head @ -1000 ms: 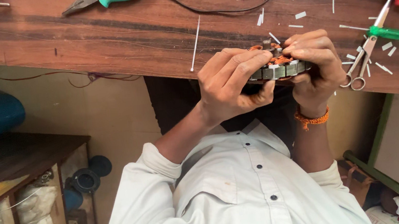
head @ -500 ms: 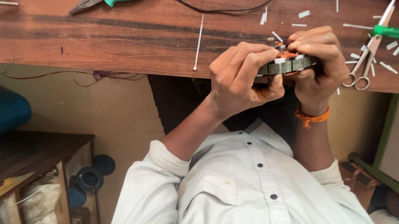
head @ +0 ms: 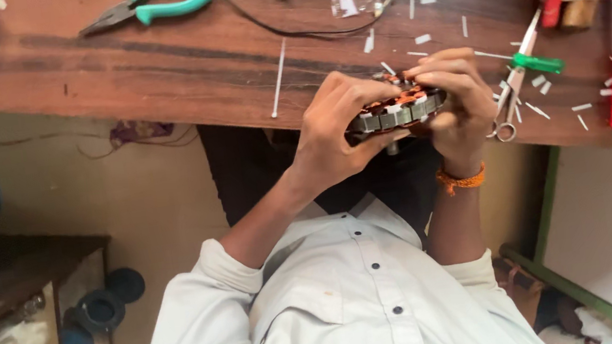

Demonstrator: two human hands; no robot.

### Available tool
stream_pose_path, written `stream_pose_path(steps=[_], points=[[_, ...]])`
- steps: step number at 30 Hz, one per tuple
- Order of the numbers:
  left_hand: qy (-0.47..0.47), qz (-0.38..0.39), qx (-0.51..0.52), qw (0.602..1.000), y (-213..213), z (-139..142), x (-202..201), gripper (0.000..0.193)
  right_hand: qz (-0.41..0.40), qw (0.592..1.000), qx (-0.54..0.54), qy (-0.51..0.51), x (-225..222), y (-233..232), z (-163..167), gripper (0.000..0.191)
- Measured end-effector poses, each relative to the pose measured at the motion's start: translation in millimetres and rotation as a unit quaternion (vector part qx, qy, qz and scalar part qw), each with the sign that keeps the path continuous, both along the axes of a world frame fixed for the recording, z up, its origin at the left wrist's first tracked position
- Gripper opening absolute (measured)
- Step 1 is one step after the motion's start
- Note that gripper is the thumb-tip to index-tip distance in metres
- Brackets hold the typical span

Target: The person cuts small white plastic strips with scissors and inserts them into the slots of a copper-wound motor stator. They use a green screwdriver to press the strips into place and repeat the process for multiple slots.

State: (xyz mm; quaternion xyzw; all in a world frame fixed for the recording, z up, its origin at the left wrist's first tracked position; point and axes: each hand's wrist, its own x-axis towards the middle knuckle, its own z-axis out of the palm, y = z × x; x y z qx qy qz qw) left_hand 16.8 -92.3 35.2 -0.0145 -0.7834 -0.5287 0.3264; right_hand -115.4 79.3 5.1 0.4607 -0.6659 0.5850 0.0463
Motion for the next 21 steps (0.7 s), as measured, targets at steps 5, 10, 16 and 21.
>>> stream_pose_path(steps=[5,10,16,21], points=[[0.026,0.017,0.002,1.0,7.6,-7.7,-6.5,0.045,-0.217,0.965,0.122,0.078,-27.9,54.7,21.9,0.056],[0.032,0.026,-0.01,0.999,3.0,-10.8,-14.0,0.046,-0.21,0.886,0.349,0.223,-64.3,101.6,30.7,0.024],[0.016,0.013,-0.008,1.0,-3.2,-5.5,-23.3,0.047,-0.193,0.889,0.389,0.143,-72.7,99.0,16.0,0.023],[-0.036,-0.022,-0.001,0.999,-9.0,7.7,-22.5,0.055,-0.189,0.958,0.207,0.057,-37.1,77.4,40.8,0.037]])
